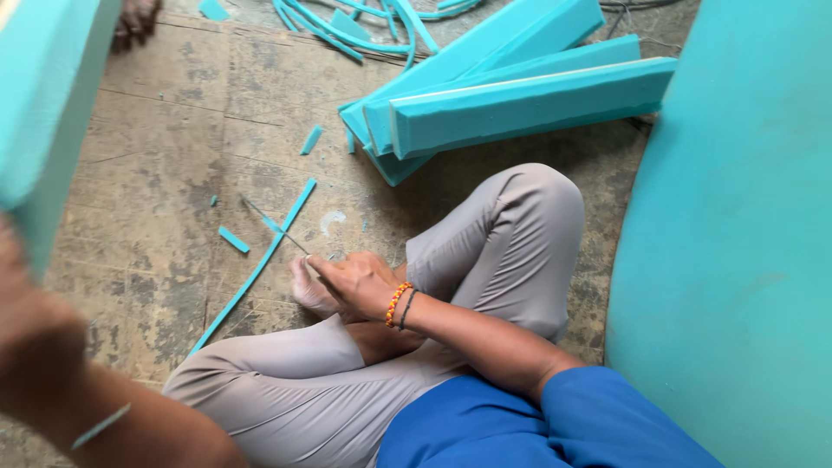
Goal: The person sits on the floor and uses a metal file to shape the edges of rectangular teal foam blocks. They hold each block with one hand and file the edges with the other, creating curved strips of foam debris. The person repeatedly picks up blocks, files them, and places them into a stack.
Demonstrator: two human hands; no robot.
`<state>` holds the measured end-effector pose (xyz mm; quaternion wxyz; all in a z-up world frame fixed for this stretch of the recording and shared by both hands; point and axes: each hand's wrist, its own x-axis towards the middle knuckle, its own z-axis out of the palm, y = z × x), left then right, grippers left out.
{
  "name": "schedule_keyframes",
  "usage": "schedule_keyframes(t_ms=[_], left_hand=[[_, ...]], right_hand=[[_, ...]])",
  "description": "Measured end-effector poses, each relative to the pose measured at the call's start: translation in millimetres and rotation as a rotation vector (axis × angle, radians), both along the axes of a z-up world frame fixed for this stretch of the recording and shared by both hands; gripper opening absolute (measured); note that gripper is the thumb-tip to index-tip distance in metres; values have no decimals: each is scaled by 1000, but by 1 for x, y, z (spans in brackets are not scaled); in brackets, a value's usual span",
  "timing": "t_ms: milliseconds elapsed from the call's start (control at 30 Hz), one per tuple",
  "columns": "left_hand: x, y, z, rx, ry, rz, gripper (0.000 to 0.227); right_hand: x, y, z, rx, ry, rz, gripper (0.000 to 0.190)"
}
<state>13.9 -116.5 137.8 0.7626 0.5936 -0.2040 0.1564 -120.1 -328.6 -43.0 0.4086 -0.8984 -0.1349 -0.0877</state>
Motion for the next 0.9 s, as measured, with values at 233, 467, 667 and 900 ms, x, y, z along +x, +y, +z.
schedule_keyframes(t_ms=[233,467,667,900], left_hand=[[-5,-72,-33,-86,144,-193,38],[1,-205,-107,-243,449,-508,41],[4,-260,-162,64,307,-619,29],[-12,-228,-151,1093,180,-135,60]], right_hand=[[-1,5,-19,-27,70,-4,58],[-2,7,-38,-20,11,15,42],[1,-3,-42,-28,-51,59,35],[10,12,-54,84,34,99,29]])
